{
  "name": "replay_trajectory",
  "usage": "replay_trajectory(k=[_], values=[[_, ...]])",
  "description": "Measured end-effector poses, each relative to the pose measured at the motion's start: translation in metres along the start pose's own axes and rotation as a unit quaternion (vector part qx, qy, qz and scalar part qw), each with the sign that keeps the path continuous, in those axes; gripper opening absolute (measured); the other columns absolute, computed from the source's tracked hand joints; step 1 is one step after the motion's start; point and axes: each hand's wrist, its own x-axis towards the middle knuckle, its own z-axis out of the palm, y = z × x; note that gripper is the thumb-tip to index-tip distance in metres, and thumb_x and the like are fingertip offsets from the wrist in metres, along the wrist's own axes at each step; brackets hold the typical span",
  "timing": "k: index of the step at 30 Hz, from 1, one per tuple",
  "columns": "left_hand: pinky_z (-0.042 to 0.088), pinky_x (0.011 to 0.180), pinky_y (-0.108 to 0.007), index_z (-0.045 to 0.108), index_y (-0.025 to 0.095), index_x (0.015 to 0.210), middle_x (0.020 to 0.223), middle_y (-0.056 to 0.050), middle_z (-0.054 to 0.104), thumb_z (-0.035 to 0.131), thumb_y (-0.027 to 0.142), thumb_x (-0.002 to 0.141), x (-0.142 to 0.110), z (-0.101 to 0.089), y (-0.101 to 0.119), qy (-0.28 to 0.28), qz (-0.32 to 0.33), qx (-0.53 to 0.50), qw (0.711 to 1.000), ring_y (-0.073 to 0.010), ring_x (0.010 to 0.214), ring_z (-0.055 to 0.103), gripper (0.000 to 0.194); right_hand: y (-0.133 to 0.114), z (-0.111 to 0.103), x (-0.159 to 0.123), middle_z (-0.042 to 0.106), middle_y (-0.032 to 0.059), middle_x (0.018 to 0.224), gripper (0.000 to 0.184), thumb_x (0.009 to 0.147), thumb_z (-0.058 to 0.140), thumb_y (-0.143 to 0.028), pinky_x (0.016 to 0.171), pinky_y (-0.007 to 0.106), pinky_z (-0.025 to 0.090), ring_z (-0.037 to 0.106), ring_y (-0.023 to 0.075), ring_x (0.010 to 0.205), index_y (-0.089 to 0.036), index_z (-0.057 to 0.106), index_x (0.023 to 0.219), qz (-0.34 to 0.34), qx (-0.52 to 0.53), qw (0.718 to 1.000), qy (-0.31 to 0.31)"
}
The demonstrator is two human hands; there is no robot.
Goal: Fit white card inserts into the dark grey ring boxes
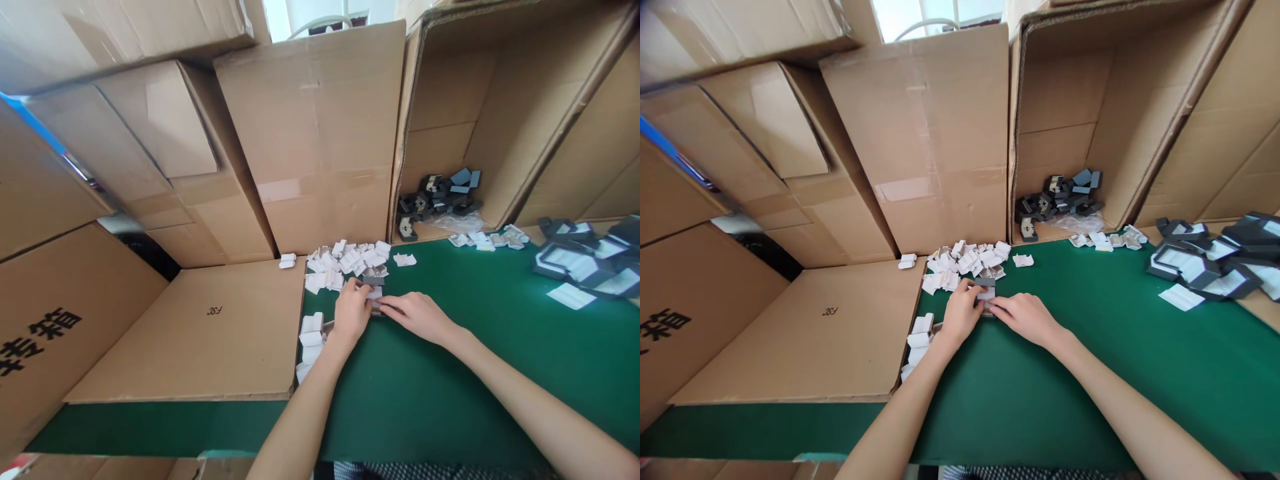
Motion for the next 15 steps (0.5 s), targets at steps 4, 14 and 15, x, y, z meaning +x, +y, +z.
replay_trajectory(k=[4, 14, 15], values=[[0.050, 0.078, -0.027, 0.062, 0.023, 0.104, 0.109, -0.004, 0.053, 0.052, 0.014, 0.081, -0.005, -0.001, -0.003, -0.002, 0.015, -0.014, 1.000, -0.0164, 0.090, 0.056, 0.027, -0.002, 0.014, 0.005, 0.072, 0.0047, 0.101, 0.037, 0.095, 0.033, -0.033, 0.067, 0.026, 0.046, 0.067, 0.0179, 0.082, -0.025, 0.064, 0.114, 0.013, 0.010, 0.998, 0.065], [0.049, 0.076, -0.030, 0.061, 0.023, 0.104, 0.108, -0.005, 0.054, 0.050, 0.016, 0.083, -0.008, -0.001, 0.005, 0.004, 0.009, 0.061, 0.998, -0.0189, 0.090, 0.055, 0.025, -0.039, 0.010, 0.007, 0.072, 0.0074, 0.088, 0.036, 0.094, 0.034, -0.032, 0.051, 0.027, 0.033, 0.067, 0.0234, 0.072, -0.022, 0.064, 0.109, 0.146, -0.137, 0.980, 0.005], [0.049, 0.076, -0.030, 0.061, 0.023, 0.103, 0.107, -0.005, 0.055, 0.050, 0.016, 0.083, -0.008, -0.002, 0.006, 0.004, 0.008, 0.070, 0.997, -0.0190, 0.090, 0.055, 0.024, -0.041, 0.008, 0.006, 0.072, 0.0077, 0.089, 0.035, 0.094, 0.033, -0.032, 0.051, 0.027, 0.033, 0.067, 0.0238, 0.073, -0.022, 0.063, 0.110, 0.151, -0.143, 0.978, -0.004]])
